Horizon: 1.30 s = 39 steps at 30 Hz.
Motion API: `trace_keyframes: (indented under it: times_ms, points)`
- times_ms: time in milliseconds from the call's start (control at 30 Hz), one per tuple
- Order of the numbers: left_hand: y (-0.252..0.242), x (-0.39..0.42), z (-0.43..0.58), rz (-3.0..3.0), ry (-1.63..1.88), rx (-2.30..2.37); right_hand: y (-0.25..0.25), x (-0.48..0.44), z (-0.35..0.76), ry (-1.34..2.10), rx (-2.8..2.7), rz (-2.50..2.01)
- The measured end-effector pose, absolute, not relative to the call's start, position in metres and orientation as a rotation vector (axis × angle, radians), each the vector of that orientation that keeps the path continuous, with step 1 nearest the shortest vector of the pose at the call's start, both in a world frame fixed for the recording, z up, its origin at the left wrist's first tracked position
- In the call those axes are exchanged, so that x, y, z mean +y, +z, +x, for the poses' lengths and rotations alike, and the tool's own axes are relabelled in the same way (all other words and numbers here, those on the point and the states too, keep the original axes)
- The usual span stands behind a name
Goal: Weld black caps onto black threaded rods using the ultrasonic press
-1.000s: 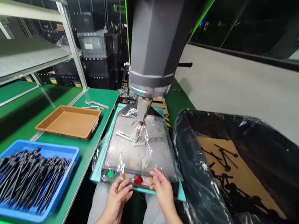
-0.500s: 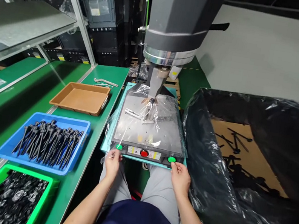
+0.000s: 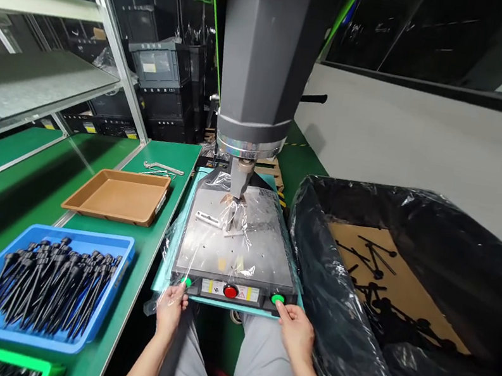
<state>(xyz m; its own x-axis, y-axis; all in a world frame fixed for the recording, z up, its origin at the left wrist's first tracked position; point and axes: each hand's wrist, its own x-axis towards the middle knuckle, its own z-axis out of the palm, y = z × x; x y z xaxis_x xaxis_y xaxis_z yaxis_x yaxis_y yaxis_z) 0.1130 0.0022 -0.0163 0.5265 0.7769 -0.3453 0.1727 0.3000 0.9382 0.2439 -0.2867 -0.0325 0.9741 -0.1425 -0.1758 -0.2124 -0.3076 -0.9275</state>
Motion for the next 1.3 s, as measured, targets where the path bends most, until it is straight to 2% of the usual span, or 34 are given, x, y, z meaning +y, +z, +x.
trace_keyframes:
  times_ms: [233,400,567,800,1033,1133,1300]
  points:
    - [-0.021,-0.004,0.095,1.129,0.489,0.977,-0.044,-0.292,0.237,0.181,0.255,-1.737]
    - [-0.019,-0.016,0.090,1.064,0.436,0.897,-0.034,-0.285,0.227,0.172,0.196,-1.697]
    - [-0.003,-0.025,0.097,1.099,0.385,0.705,-0.019,-0.269,0.212,0.239,0.119,-1.649]
    - [0.021,-0.028,0.108,1.135,0.451,0.570,-0.001,-0.218,0.199,0.543,-0.109,-1.486]
    - [0.050,-0.028,0.118,1.045,0.510,0.479,0.015,-0.166,0.218,0.496,-0.358,-1.525]
    - [0.068,-0.030,0.116,0.873,0.510,0.511,0.019,-0.157,0.227,0.352,-0.458,-1.578]
    - [0.097,-0.032,0.111,0.679,0.491,0.539,0.013,-0.160,0.245,-0.344,-0.552,-1.837]
